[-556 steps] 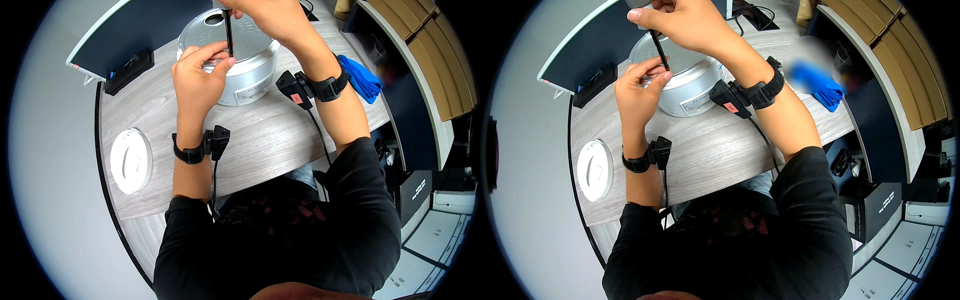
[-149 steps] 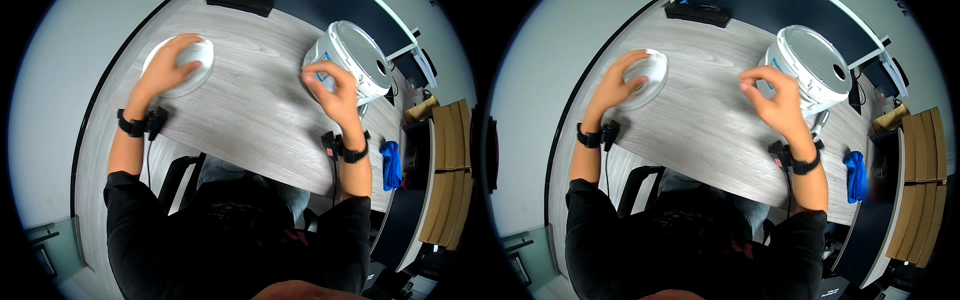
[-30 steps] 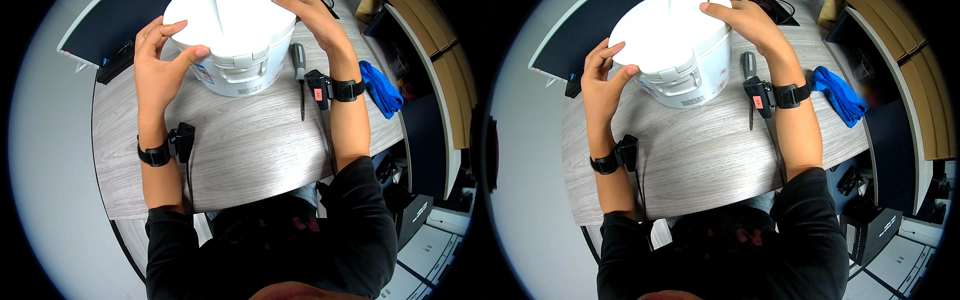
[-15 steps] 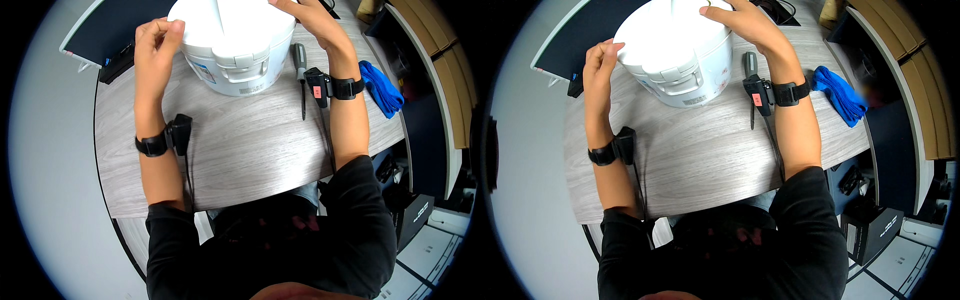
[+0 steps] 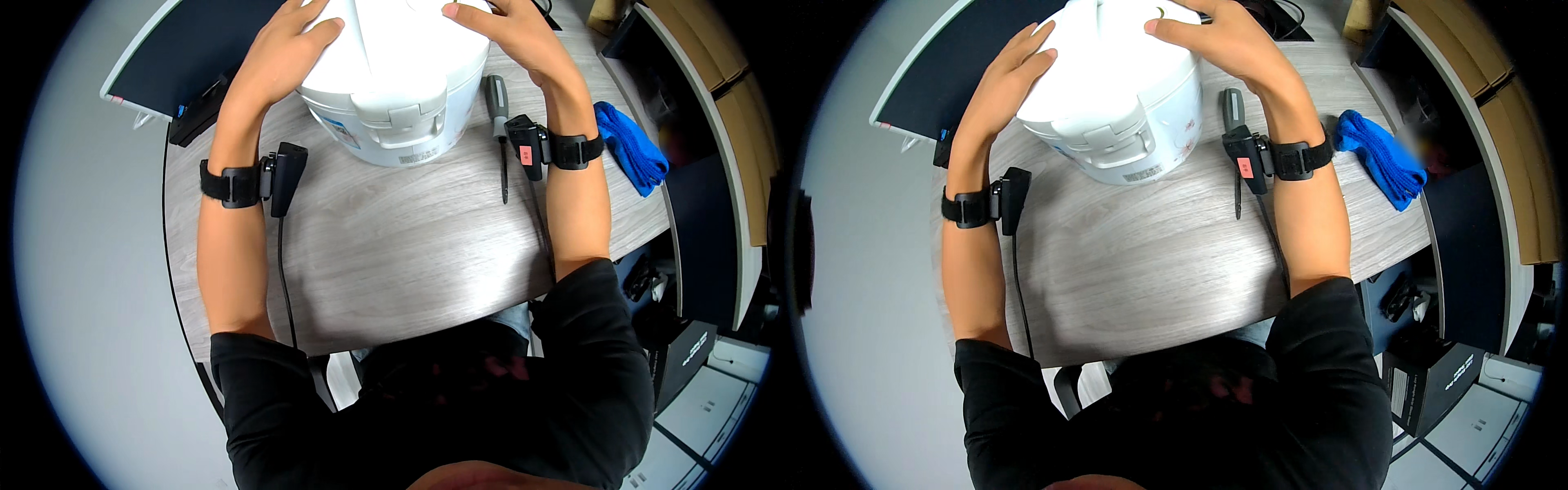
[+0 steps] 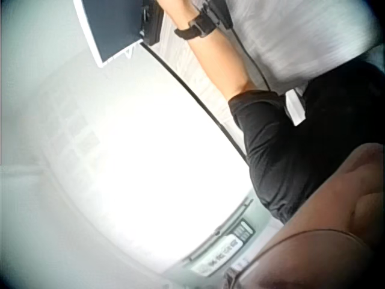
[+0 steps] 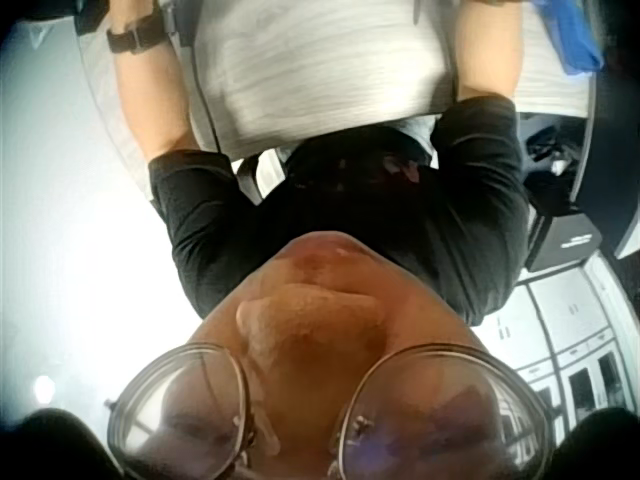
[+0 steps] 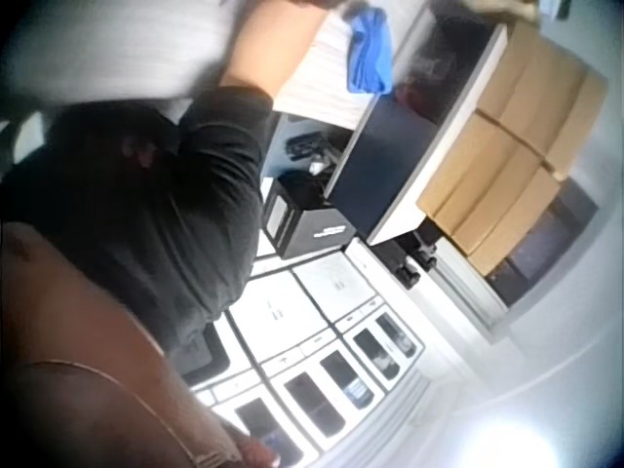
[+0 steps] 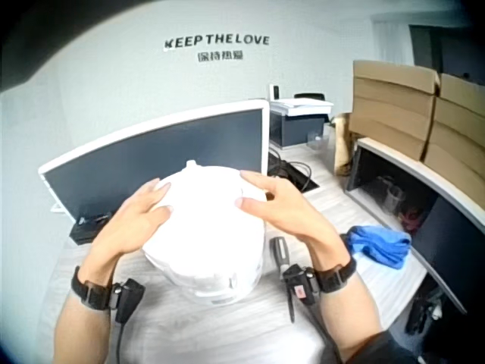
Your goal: The person wipes a small white plastic piece with a blue cloth, then places a lid on a white appliance. They use a screwdriver to tighten screws on the lid, rotate the appliance to access different sides, and finally place a top cover on the appliance.
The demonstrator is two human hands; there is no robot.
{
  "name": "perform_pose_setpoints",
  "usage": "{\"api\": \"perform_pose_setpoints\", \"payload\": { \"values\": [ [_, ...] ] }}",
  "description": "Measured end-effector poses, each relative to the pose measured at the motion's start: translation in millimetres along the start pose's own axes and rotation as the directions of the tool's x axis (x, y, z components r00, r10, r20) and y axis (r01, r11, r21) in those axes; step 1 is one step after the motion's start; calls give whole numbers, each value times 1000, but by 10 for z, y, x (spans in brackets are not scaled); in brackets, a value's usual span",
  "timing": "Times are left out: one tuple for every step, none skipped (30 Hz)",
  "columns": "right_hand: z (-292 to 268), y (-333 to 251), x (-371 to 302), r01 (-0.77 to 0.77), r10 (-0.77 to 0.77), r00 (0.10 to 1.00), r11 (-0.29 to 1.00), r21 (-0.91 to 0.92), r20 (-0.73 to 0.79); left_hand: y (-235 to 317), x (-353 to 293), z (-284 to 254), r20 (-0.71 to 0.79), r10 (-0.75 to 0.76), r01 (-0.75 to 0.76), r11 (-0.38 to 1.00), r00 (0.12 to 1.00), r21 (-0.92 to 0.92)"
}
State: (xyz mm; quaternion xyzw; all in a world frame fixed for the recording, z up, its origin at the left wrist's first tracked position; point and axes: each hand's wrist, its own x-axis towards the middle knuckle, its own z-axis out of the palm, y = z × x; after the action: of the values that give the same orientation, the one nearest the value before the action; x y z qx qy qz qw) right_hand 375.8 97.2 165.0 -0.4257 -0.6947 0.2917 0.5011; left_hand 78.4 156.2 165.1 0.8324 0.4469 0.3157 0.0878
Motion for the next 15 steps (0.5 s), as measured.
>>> {"api": "perform_pose_setpoints", "payload": {
  "values": [
    [-6,-13,-3,-4,4,1000,1000,3,7,28,-21,-3,-4,-20,20,1000,1000,-1],
    [2,-2,-2,-1,1,1000,1000,5,6,20,-32,-13,-4,-10,10,1000,1000,21],
    [16,12,1,1,-1,1000,1000,7,4,-6,-41,-29,-3,1,0,999,1000,43],
    [19,24,8,5,-5,1000,1000,5,3,-17,-40,-29,-5,12,-12,998,1000,63],
    [18,9,5,-1,1,1000,1000,-1,8,-2,-42,-36,12,-1,0,998,1000,66],
    [15,-25,-8,-8,8,1000,1000,-6,13,24,-46,-52,29,-15,13,998,999,69],
    [7,-62,-10,-10,10,1000,1000,-12,20,49,-38,-81,40,-29,26,997,999,74],
    [-3,-78,-22,-29,30,999,999,-44,18,72,-25,-95,66,-34,28,996,997,88],
    [-18,-90,-44,-48,49,999,996,-77,15,101,-14,-100,93,-39,29,994,995,103],
    [-34,-139,-31,-56,57,998,992,-113,13,137,-2,-133,107,-42,29,992,993,119],
    [-37,-157,-24,-56,58,998,995,-82,23,147,-8,-123,92,-38,21,983,995,182],
    [-29,-134,-28,-57,59,998,997,-51,32,150,-24,-84,76,-32,13,970,997,243],
    [-40,-112,-30,-58,59,998,998,-26,33,198,-3,-67,62,-17,-2,954,998,301],
    [-45,-30,-16,11,-11,1000,998,-55,-1,371,-31,-67,59,-55,37,965,997,260],
    [-31,66,-14,22,-23,1000,994,-106,-4,335,-12,-66,36,-30,20,962,999,272]
  ]
}}
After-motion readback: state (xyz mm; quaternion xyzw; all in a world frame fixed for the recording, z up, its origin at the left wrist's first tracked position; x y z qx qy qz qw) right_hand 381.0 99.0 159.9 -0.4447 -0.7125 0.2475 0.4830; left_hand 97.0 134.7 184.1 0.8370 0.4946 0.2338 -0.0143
